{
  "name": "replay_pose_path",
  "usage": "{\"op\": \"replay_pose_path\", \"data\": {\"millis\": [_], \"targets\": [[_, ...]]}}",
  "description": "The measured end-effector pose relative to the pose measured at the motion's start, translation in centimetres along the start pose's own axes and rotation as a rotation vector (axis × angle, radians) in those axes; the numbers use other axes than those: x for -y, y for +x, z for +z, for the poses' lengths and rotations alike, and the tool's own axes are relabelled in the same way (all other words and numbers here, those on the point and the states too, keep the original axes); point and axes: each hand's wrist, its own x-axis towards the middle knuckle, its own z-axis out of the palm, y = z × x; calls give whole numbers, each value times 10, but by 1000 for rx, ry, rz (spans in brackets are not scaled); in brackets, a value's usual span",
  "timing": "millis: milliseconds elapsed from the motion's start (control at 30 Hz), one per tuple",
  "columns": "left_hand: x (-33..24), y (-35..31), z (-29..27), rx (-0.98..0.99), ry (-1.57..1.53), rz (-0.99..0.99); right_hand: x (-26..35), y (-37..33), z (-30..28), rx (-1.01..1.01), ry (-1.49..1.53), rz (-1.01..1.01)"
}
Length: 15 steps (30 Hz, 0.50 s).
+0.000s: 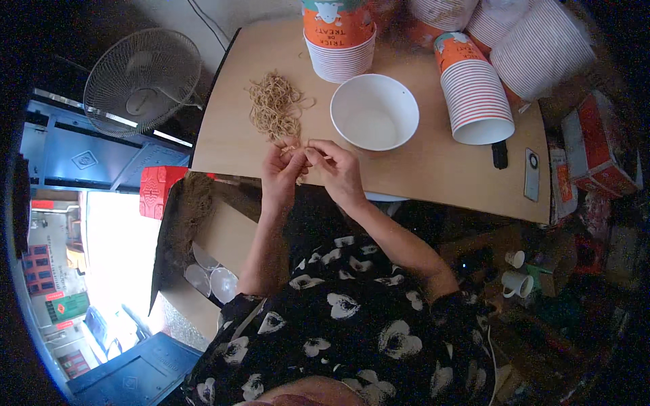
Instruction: Preparing stacks of paper cups by attaching rubber bands around them.
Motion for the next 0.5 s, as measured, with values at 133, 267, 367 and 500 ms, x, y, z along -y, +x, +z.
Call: {"op": "replay_pose_path", "data": {"millis": [133, 267, 367, 500], "targets": [[4, -6, 3, 15, 14, -90, 4, -5, -10, 34, 136, 49], [-22, -17, 21, 119, 116, -213, 7, -13, -28, -1, 156, 59], [-26, -21, 24, 159, 301, 20, 22, -20, -44, -5, -106, -191], [-34, -29, 37, 210, 270, -5, 49, -30, -56, 35, -306, -276]]}}
